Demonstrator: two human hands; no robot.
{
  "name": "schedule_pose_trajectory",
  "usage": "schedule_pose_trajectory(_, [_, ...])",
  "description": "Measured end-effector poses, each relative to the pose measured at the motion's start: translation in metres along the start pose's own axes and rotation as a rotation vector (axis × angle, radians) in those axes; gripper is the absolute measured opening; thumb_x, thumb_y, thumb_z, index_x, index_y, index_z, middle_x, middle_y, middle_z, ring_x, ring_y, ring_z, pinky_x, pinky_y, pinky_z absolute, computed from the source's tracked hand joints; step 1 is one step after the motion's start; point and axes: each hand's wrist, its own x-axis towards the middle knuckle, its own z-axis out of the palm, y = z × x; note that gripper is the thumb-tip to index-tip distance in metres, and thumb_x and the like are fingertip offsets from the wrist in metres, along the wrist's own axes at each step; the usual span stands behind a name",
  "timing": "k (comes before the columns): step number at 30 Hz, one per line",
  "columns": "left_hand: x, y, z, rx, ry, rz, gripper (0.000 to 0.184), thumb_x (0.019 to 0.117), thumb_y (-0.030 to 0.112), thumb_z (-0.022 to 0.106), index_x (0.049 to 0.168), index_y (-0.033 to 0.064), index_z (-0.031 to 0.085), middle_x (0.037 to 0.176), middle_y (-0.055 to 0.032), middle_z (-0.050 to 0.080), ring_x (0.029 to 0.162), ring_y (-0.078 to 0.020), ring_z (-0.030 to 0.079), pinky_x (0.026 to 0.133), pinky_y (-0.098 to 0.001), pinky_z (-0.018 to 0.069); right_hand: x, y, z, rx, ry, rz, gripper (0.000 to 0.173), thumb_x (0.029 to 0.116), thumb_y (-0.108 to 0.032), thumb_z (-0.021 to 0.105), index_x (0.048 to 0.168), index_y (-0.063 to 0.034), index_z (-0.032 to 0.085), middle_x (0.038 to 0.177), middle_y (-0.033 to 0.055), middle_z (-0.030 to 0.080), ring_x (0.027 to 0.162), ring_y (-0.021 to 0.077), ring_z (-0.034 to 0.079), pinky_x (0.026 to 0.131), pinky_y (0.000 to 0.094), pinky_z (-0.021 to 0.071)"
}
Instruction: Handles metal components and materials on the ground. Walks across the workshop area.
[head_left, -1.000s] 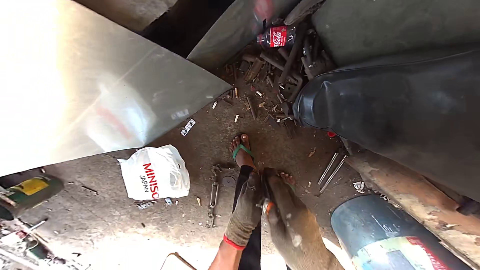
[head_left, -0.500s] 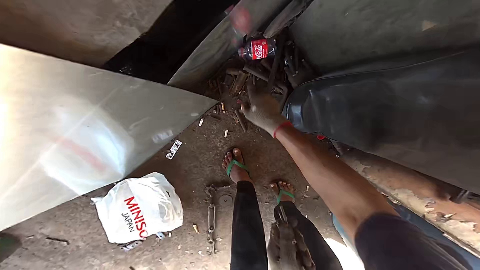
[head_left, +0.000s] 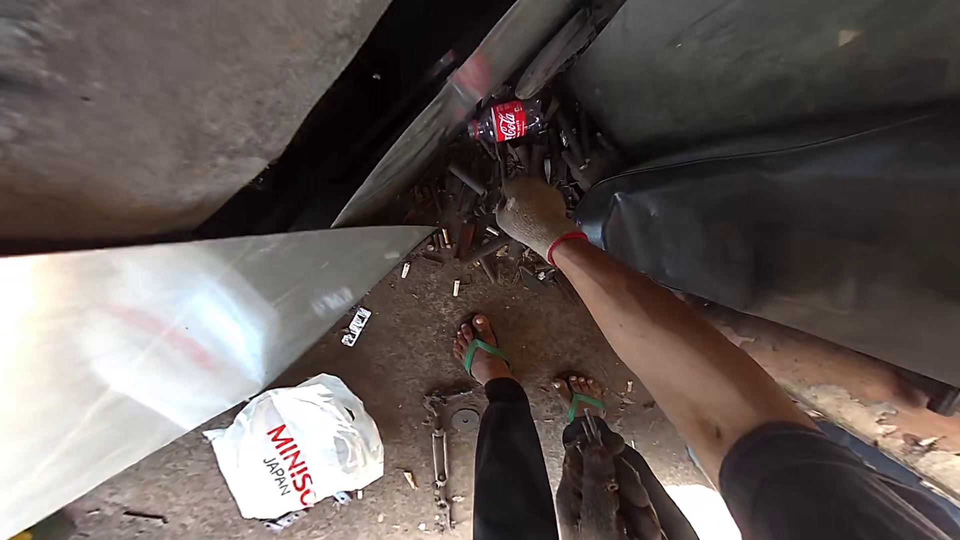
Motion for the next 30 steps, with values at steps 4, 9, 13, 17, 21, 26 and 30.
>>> schedule_pose_trajectory(4, [0.0, 0.01, -0.005, 0.012, 0.0, 0.033, 0.031, 0.1107, 0.013, 0.032, 0.115, -0.0034, 0.058, 0.076, -0.0059, 0.064, 0.059, -0.0093, 0.062, 0.053, -0.0221, 0.0558, 0.039, -0.013, 0.013, 0.016, 0.23, 0.061, 0.048, 0.0916, -0.034, 0.061, 0.134, -0.011, 0.059, 0.112, 0.0189, 0.07, 0.102, 0.0406, 0.069, 0.074, 0.0624, 0.0551])
schedule_pose_trajectory(9, [0.002, 0.016, -0.004, 0.009, -0.001, 0.022, 0.031, 0.1122, 0.015, 0.033, 0.118, -0.0036, 0.058, 0.077, -0.0071, 0.062, 0.058, -0.0103, 0.062, 0.05, -0.0223, 0.0553, 0.014, -0.034, 0.047, 0.089, 0.075, -0.072, 0.024, 0.0914, -0.028, 0.061, 0.107, -0.0138, 0.072, 0.098, 0.0154, 0.073, 0.093, 0.0387, 0.07, 0.07, 0.065, 0.0536])
schedule_pose_trajectory(13, [0.004, 0.01, -0.001, 0.017, 0.022, -0.026, 0.031, 0.1119, 0.015, 0.034, 0.118, -0.0025, 0.059, 0.077, -0.0053, 0.061, 0.057, -0.0089, 0.061, 0.049, -0.0215, 0.0545, 0.004, -0.032, 0.055, 0.121, 0.204, -0.101, 0.031, 0.0952, -0.026, 0.055, 0.122, -0.0142, 0.068, 0.097, 0.0139, 0.073, 0.09, 0.0366, 0.072, 0.067, 0.061, 0.055])
schedule_pose_trajectory(17, [0.005, 0.004, 0.001, -0.021, 0.069, -0.074, 0.029, 0.1113, 0.015, 0.037, 0.112, 0.0003, 0.061, 0.072, -0.0024, 0.062, 0.056, -0.0064, 0.062, 0.049, -0.0196, 0.0545, 0.041, -0.034, 0.026, 0.113, 0.232, 0.055, 0.054, 0.0952, -0.031, 0.055, 0.145, -0.0124, 0.049, 0.102, 0.0171, 0.072, 0.092, 0.0393, 0.071, 0.07, 0.0613, 0.0553])
schedule_pose_trajectory(21, [0.007, 0.012, 0.007, -0.037, 0.032, -0.028, 0.03, 0.1118, 0.016, 0.036, 0.115, -0.002, 0.06, 0.074, -0.0045, 0.061, 0.056, -0.0075, 0.061, 0.05, -0.0203, 0.0546, 0.026, -0.031, 0.027, 0.064, 0.139, -0.039, 0.028, 0.093, -0.026, 0.062, 0.112, -0.0066, 0.07, 0.098, 0.0214, 0.071, 0.093, 0.0446, 0.069, 0.07, 0.0675, 0.053])
schedule_pose_trajectory(26, [0.015, 0.006, 0.002, -0.033, 0.025, -0.051, 0.032, 0.1129, 0.02, 0.033, 0.12, -0.003, 0.055, 0.075, -0.0074, 0.06, 0.057, -0.0126, 0.062, 0.049, -0.025, 0.0559, -0.043, -0.009, 0.068, 0.035, 0.168, -0.218, 0.019, 0.0944, -0.027, 0.063, 0.104, -0.0114, 0.069, 0.087, 0.0142, 0.068, 0.075, 0.0373, 0.069, 0.056, 0.0585, 0.0529])
schedule_pose_trajectory(30, [0.014, -0.001, 0.004, 0.047, 0.175, -0.056, 0.026, 0.1117, 0.014, 0.034, 0.122, -0.0033, 0.051, 0.079, -0.0092, 0.063, 0.062, -0.0144, 0.065, 0.056, -0.0273, 0.0582, -0.035, -0.011, 0.072, 0.01, 0.152, -0.229, 0.022, 0.0896, -0.024, 0.069, 0.109, -0.0132, 0.072, 0.102, 0.0153, 0.07, 0.088, 0.0383, 0.07, 0.064, 0.0605, 0.0549])
